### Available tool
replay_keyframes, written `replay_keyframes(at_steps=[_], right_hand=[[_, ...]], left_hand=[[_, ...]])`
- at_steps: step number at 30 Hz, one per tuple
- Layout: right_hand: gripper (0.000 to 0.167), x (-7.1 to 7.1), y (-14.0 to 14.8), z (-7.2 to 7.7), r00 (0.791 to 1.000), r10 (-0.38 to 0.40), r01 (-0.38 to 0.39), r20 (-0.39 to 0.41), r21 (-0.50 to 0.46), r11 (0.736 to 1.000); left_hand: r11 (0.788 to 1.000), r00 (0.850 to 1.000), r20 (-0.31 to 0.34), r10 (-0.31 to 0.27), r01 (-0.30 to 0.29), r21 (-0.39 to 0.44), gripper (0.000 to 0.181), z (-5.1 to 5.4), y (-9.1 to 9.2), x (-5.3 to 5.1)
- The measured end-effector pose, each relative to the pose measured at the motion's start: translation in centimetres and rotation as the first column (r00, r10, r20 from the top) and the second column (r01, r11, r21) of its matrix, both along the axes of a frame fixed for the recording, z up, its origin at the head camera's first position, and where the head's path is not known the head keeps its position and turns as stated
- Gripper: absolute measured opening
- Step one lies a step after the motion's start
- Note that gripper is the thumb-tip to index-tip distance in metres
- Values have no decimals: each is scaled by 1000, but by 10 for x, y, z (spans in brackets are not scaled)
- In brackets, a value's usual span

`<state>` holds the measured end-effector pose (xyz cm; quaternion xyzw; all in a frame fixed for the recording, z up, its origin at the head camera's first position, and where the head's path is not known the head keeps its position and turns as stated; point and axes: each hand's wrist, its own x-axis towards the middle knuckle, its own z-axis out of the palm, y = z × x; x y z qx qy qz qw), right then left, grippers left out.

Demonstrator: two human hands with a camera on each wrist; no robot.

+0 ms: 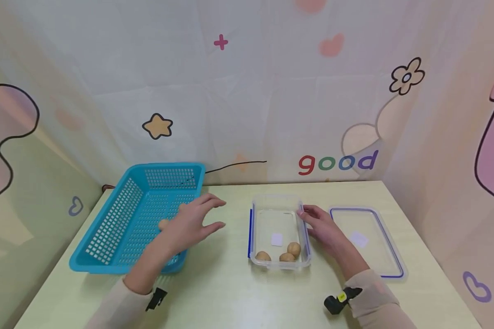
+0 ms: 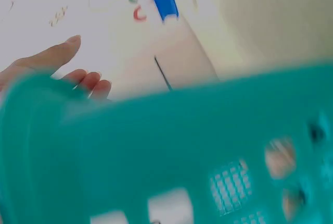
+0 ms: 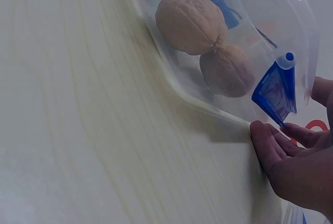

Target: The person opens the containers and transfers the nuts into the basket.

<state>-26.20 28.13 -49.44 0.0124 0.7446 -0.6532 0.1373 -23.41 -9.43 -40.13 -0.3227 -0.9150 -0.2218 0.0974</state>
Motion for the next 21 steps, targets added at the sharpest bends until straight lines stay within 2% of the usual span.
replay_keyframes(at_steps=[4, 12, 21], right_hand=[[77, 0, 0, -1, 1000, -1, 1, 7, 6, 1000], [78, 0, 0, 0, 1000, 3, -3, 4, 11, 1000], [77, 0, 0, 1, 1000, 9, -8, -2, 20, 1000]], left_hand=[[997, 998, 6, -61, 61, -37, 50, -7, 21, 1], [988, 992, 33, -123, 125, -95, 52, -18, 59, 1], [979, 981, 54, -186, 190, -75, 51, -34, 95, -2]])
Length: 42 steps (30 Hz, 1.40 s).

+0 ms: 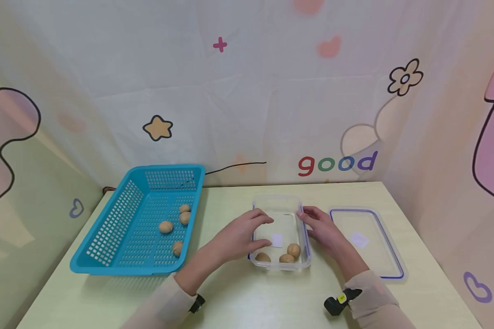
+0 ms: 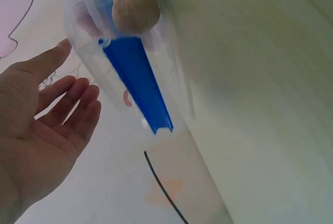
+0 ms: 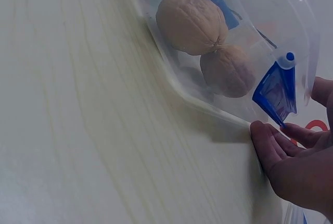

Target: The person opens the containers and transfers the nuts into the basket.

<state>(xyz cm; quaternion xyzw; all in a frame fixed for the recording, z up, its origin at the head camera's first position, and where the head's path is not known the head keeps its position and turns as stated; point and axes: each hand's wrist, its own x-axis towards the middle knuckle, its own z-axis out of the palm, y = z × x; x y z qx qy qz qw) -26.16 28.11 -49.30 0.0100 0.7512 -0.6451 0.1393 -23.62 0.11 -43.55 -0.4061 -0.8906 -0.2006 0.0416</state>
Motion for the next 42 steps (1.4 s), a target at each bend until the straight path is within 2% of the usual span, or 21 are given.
replay_keyframes(at_steps=[4, 8, 11, 15, 19, 23, 33, 42], right_hand=[[77, 0, 0, 0, 1000, 3, -3, -10, -2, 1000], [77, 0, 1, -1, 1000, 6, -6, -14, -6, 1000], [76, 0, 1, 0, 1000, 12, -12, -21, -10, 1000], [75, 1, 1, 0, 999, 18, -19, -29, -19, 1000], [75, 0, 0, -1, 1000, 19, -19, -13, -23, 1000], [76, 0, 0, -1, 1000, 15, -15, -4, -27, 1000], [77, 1, 2, 0, 1000, 13, -13, -23, -27, 1000], [76, 0, 2, -2, 1000, 7, -7, -15, -25, 1000]], left_hand=[[1000, 1000, 5, -8, 8, -21, 53, -8, 17, -4], [997, 1000, -19, -17, 16, -73, 55, -18, 33, -10], [994, 999, -12, -33, 31, -104, 55, -22, 45, -13], [994, 995, 95, -44, 54, -99, 51, -26, 57, -17], [995, 974, 222, -47, 65, -75, 46, -33, 63, -20], [994, 964, 262, -50, 73, -80, 43, -37, 66, -22], [987, 979, 205, -17, 49, -152, 43, -38, 71, -20], [977, 988, 150, -25, 56, -208, 44, -41, 74, -20]])
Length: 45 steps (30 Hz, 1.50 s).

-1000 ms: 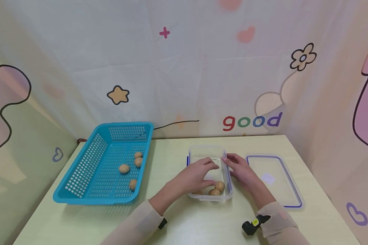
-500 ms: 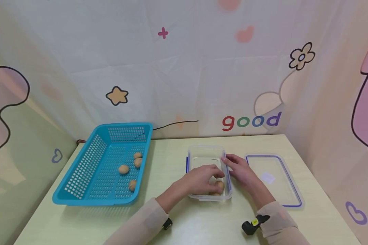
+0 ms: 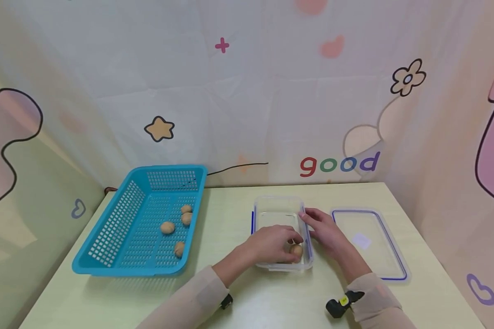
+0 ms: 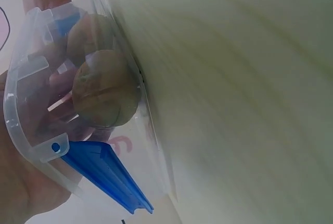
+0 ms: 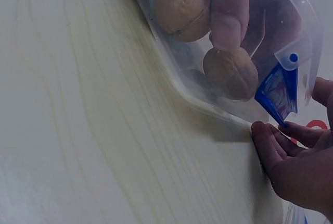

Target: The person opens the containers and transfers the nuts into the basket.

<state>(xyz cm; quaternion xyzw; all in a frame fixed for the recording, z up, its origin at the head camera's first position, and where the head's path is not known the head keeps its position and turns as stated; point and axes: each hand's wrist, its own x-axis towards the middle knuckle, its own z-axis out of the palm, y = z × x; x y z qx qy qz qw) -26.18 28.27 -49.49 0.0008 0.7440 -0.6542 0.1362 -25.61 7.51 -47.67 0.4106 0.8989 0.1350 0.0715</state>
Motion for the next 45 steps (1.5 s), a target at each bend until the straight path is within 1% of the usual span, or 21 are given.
replay_keyframes(at_steps=[5, 13, 19, 23, 30, 35, 38, 41, 45], right_hand=[[76, -2, -1, -2, 1000, -5, 5, 6, 0, 1000], [77, -3, -1, -3, 1000, -6, 6, 11, -7, 1000], [79, -3, -1, 0, 1000, -8, 7, 15, 33, 999], [81, -4, -2, 2, 1000, -5, 4, 15, 56, 998], [79, -1, -3, -3, 1000, -14, 14, 13, 50, 999], [78, 2, -2, -4, 1000, -11, 11, 9, 46, 999], [79, 3, -3, -4, 1000, -12, 11, 17, 47, 999], [79, 2, -4, -4, 1000, -14, 13, 16, 54, 998], [79, 1, -4, -3, 1000, -17, 17, 6, 58, 998]], left_hand=[[1000, 1000, -12, 9, -9, -3, 40, -1, -1, 0], [1000, 1000, -11, 27, -27, 0, 34, -3, 0, -1], [999, 999, -2, 34, -34, 13, 29, -4, 1, -3], [999, 999, -19, 42, -41, 23, 26, -4, 0, -4], [1000, 999, -34, 24, -24, 5, 22, -5, -3, 0], [999, 999, -40, 33, -33, -1, 18, -6, -1, 3], [999, 998, -50, 35, -35, -4, 20, -7, -1, 4], [999, 998, -60, 32, -32, 5, 19, -7, -2, 3], [999, 998, -53, 35, -34, 18, 20, -6, -1, 2]])
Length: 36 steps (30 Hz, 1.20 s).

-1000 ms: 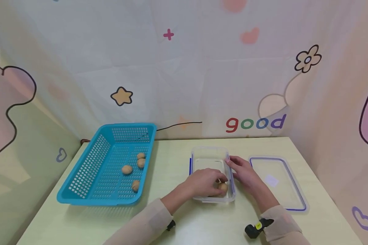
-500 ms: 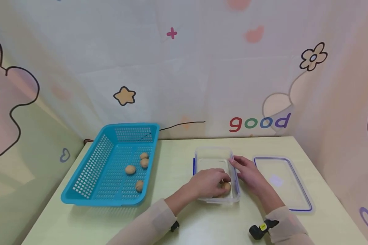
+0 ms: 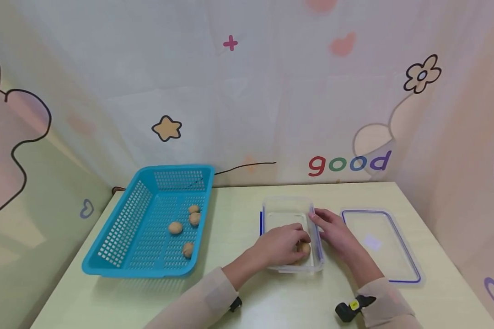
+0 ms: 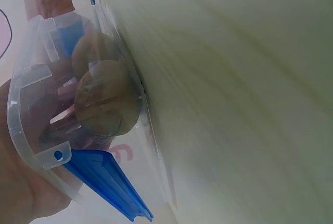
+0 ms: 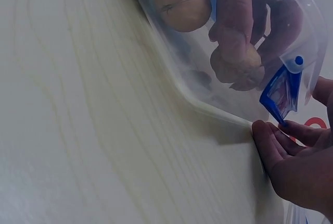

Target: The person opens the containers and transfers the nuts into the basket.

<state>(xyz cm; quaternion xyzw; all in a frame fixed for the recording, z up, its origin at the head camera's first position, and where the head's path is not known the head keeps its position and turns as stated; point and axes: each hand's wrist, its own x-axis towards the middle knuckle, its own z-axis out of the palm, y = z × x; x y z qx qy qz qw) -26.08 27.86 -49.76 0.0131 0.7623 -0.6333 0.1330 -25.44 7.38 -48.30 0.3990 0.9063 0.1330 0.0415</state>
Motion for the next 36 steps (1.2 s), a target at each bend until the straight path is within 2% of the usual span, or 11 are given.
replay_keyframes(at_steps=[23, 30, 36], right_hand=[[77, -2, 0, 2, 1000, -2, 3, 12, -16, 1000], [78, 0, 0, 2, 1000, 11, -10, 16, -22, 1000], [77, 1, 1, 4, 1000, 14, -14, -7, -6, 1000]], left_hand=[[999, 999, 29, 31, -31, 25, 20, 5, 0, 2], [996, 996, 86, 33, -41, 85, 17, 7, -2, 1], [990, 996, 93, 6, -19, 140, 26, 10, -3, -1]])
